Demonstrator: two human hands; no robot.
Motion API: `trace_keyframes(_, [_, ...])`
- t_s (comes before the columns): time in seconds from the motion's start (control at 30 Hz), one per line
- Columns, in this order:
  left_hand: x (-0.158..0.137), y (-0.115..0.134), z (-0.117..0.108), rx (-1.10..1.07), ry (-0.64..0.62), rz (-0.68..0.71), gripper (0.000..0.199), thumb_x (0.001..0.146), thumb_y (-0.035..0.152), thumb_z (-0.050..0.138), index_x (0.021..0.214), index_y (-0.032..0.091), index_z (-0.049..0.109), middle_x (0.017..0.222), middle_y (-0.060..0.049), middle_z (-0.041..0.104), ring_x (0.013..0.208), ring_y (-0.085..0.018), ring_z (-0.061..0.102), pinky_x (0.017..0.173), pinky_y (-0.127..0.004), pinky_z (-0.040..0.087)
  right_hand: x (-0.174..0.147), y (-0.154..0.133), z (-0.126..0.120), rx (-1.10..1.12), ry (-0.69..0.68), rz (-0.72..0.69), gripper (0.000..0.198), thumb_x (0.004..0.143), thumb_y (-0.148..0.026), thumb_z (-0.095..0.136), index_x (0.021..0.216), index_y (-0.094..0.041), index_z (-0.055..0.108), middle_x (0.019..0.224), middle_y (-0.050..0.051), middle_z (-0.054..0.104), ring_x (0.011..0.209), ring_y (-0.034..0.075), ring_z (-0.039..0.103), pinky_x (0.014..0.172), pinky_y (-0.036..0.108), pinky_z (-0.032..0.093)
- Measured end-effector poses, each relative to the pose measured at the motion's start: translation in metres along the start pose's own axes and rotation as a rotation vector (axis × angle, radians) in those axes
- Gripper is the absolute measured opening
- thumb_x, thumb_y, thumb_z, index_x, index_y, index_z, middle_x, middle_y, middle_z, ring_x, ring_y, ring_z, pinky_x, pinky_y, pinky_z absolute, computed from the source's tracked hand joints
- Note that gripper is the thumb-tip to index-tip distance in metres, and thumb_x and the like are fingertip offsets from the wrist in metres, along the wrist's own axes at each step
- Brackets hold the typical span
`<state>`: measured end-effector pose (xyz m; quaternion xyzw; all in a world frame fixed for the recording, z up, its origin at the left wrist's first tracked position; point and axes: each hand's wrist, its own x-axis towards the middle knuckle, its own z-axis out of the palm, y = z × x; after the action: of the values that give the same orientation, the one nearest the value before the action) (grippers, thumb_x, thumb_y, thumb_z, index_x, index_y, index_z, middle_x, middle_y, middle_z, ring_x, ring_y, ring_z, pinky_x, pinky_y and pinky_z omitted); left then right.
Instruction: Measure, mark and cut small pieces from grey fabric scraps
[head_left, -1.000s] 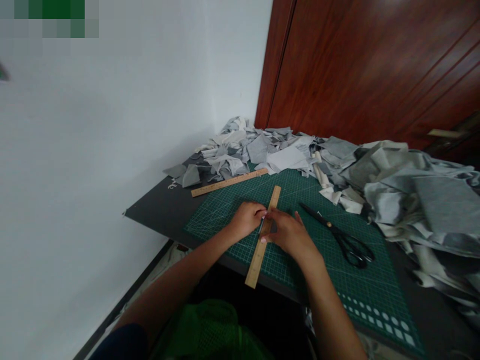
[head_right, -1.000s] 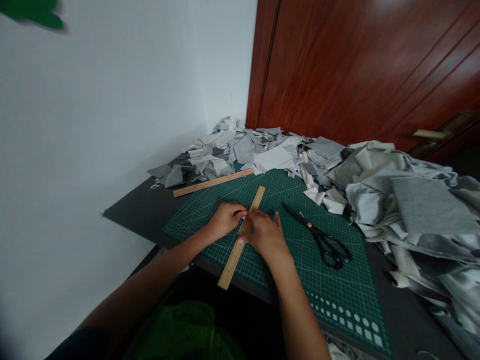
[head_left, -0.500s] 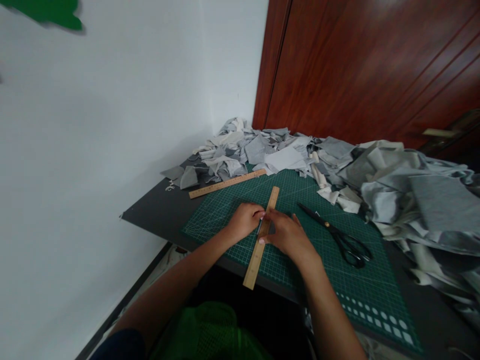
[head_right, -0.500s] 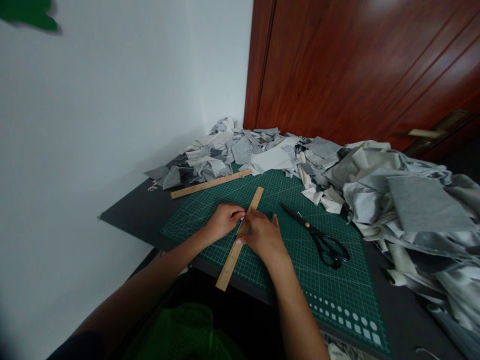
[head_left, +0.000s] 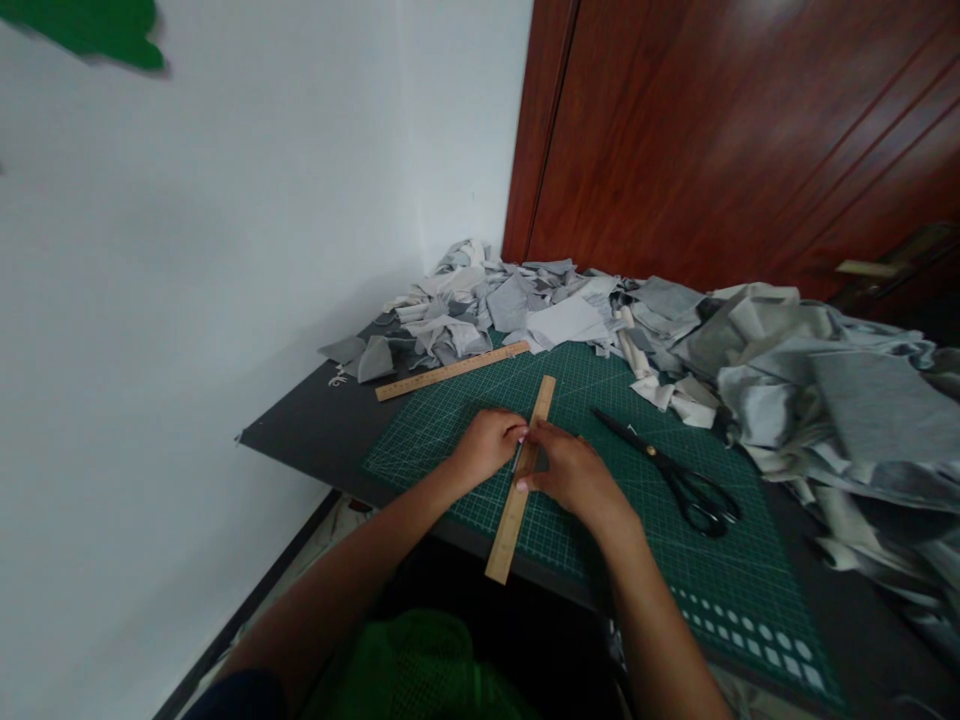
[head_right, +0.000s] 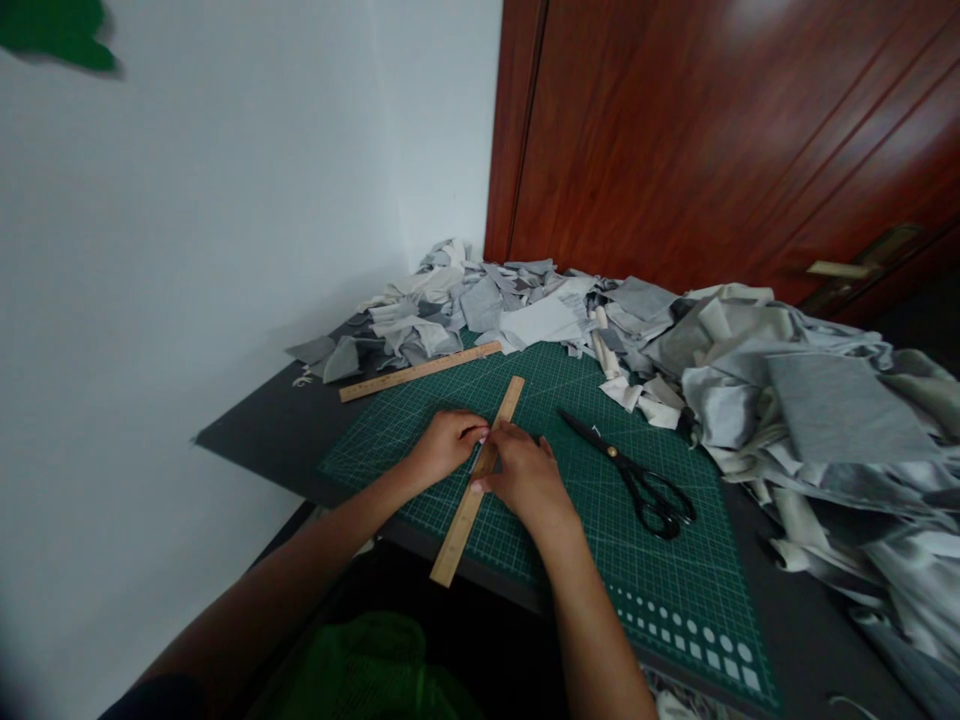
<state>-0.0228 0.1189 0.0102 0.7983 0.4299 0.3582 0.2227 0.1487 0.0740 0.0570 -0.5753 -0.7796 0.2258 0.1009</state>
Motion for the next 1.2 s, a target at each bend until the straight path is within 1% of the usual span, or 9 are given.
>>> trace_keyframes(0.17, [-0.0008,0.0002,-0.0007,-0.019,0.012,-0.002,0.023,0.092,0.008,0.060,0.075,0.017,0.071,0.072,-0.001,0.069,0.071,-0.015,0.062,0.069,-0.026,0.040,0.0004,0.0005,0.0006,0.001,0.003,-0.002,0.059,0.074,-0.027,0.086,0.128,-0.026,0.062,0.157,0.010,0.050,0.144,0.031,0.047,0.114,0.049,0.037])
trace_keyframes(0.3, [-0.0008,0.0005,-0.0012,-0.036,0.021,-0.016,0.023,0.092,0.008,0.060,0.075,0.017,0.071,0.074,-0.001,0.071,0.072,-0.015,0.064,0.070,-0.026,0.041,0.0001,-0.0010,-0.0006,-0.008,-0.003,0.007,0.059,0.074,-0.027,0.087,0.128,-0.025,0.062,0.158,0.011,0.048,0.144,0.031,0.047,0.114,0.050,0.036])
trace_keyframes(0.47, [-0.0005,0.0024,-0.0031,-0.058,0.034,-0.042,0.024,0.092,0.008,0.058,0.075,0.017,0.071,0.073,0.000,0.071,0.070,-0.014,0.064,0.068,-0.025,0.042,-0.0012,-0.0042,-0.0028,-0.015,0.010,0.004,0.056,0.074,-0.026,0.087,0.124,-0.026,0.063,0.156,0.010,0.051,0.142,0.031,0.049,0.113,0.050,0.038])
trace_keyframes(0.6, [-0.0003,0.0028,-0.0039,-0.066,0.037,-0.050,0.025,0.093,0.009,0.056,0.075,0.018,0.071,0.074,0.000,0.071,0.071,-0.015,0.065,0.069,-0.025,0.043,-0.0015,-0.0042,-0.0028,-0.033,0.024,-0.001,0.052,0.074,-0.028,0.087,0.121,-0.026,0.064,0.156,0.009,0.052,0.140,0.031,0.051,0.113,0.052,0.037])
trace_keyframes(0.73, [0.0002,0.0011,-0.0025,-0.054,0.035,-0.043,0.026,0.092,0.009,0.056,0.073,0.017,0.070,0.073,-0.001,0.070,0.072,-0.015,0.064,0.070,-0.026,0.042,-0.0021,-0.0053,-0.0044,-0.021,0.024,-0.009,0.049,0.076,-0.028,0.085,0.120,-0.028,0.064,0.152,0.007,0.057,0.139,0.031,0.051,0.114,0.054,0.035])
trace_keyframes(0.83, [0.0007,0.0003,-0.0017,-0.044,0.026,-0.043,0.024,0.093,0.010,0.057,0.073,0.017,0.070,0.073,-0.001,0.070,0.072,-0.016,0.064,0.070,-0.026,0.041,-0.0025,-0.0070,-0.0062,-0.013,0.020,-0.012,0.050,0.075,-0.027,0.086,0.120,-0.028,0.064,0.148,0.006,0.059,0.137,0.031,0.053,0.112,0.054,0.036])
trace_keyframes(0.97, [0.0011,0.0005,-0.0019,-0.031,0.016,-0.050,0.025,0.093,0.011,0.057,0.071,0.017,0.069,0.072,-0.001,0.069,0.071,-0.015,0.063,0.069,-0.026,0.040,-0.0021,-0.0073,-0.0064,-0.024,0.015,0.005,0.048,0.075,-0.029,0.087,0.118,-0.025,0.066,0.145,0.007,0.061,0.132,0.031,0.057,0.110,0.053,0.039])
trace_keyframes(1.07, [0.0008,-0.0001,-0.0017,-0.027,0.005,-0.058,0.025,0.093,0.012,0.057,0.072,0.018,0.070,0.072,-0.001,0.070,0.071,-0.015,0.063,0.069,-0.026,0.040,-0.0016,-0.0067,-0.0053,-0.031,0.027,0.003,0.048,0.074,-0.029,0.087,0.117,-0.026,0.066,0.148,0.008,0.060,0.134,0.032,0.056,0.111,0.054,0.038])
trace_keyframes(1.2, [0.0004,-0.0013,-0.0011,-0.016,-0.011,-0.066,0.024,0.092,0.012,0.057,0.074,0.018,0.070,0.074,-0.001,0.072,0.072,-0.016,0.064,0.069,-0.026,0.041,-0.0014,-0.0086,-0.0067,-0.025,0.036,0.000,0.051,0.073,-0.028,0.088,0.119,-0.028,0.066,0.150,0.007,0.058,0.137,0.033,0.053,0.113,0.059,0.035])
